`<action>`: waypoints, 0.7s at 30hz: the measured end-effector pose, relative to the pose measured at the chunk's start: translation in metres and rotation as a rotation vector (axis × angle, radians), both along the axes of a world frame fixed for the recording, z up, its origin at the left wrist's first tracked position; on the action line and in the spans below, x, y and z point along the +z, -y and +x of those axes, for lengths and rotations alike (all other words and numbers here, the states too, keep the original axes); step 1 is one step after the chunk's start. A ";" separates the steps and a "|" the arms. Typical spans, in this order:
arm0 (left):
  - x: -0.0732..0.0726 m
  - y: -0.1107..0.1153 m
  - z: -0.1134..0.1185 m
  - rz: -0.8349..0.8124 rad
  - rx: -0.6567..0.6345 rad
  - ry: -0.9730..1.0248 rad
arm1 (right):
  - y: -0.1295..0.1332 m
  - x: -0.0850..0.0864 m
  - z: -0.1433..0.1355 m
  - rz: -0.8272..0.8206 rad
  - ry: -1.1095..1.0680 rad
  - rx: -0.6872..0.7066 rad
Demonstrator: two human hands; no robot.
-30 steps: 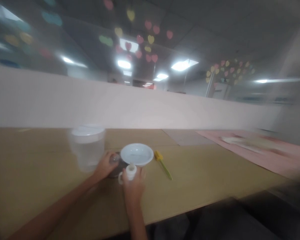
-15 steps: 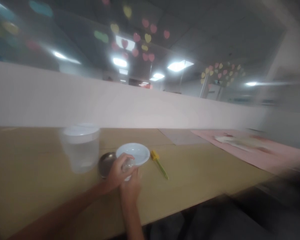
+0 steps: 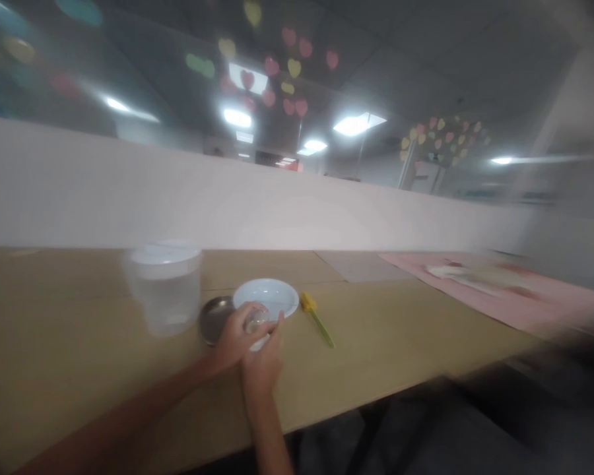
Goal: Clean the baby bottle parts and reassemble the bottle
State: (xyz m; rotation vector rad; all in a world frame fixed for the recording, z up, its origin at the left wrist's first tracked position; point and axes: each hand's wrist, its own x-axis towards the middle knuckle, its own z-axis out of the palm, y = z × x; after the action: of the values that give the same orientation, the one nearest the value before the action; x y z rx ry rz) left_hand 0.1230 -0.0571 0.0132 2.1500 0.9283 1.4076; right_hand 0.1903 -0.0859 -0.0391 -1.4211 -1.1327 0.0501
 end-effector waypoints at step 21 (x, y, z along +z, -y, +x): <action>-0.007 -0.006 0.001 -0.110 -0.071 0.047 | -0.014 0.140 0.036 -0.092 0.524 0.371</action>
State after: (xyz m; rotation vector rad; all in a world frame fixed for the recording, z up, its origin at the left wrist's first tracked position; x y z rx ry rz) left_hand 0.1237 -0.0508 0.0057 2.0400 0.8824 1.3358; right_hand 0.2264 -0.0721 0.1012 -1.3220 -1.8405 -0.0098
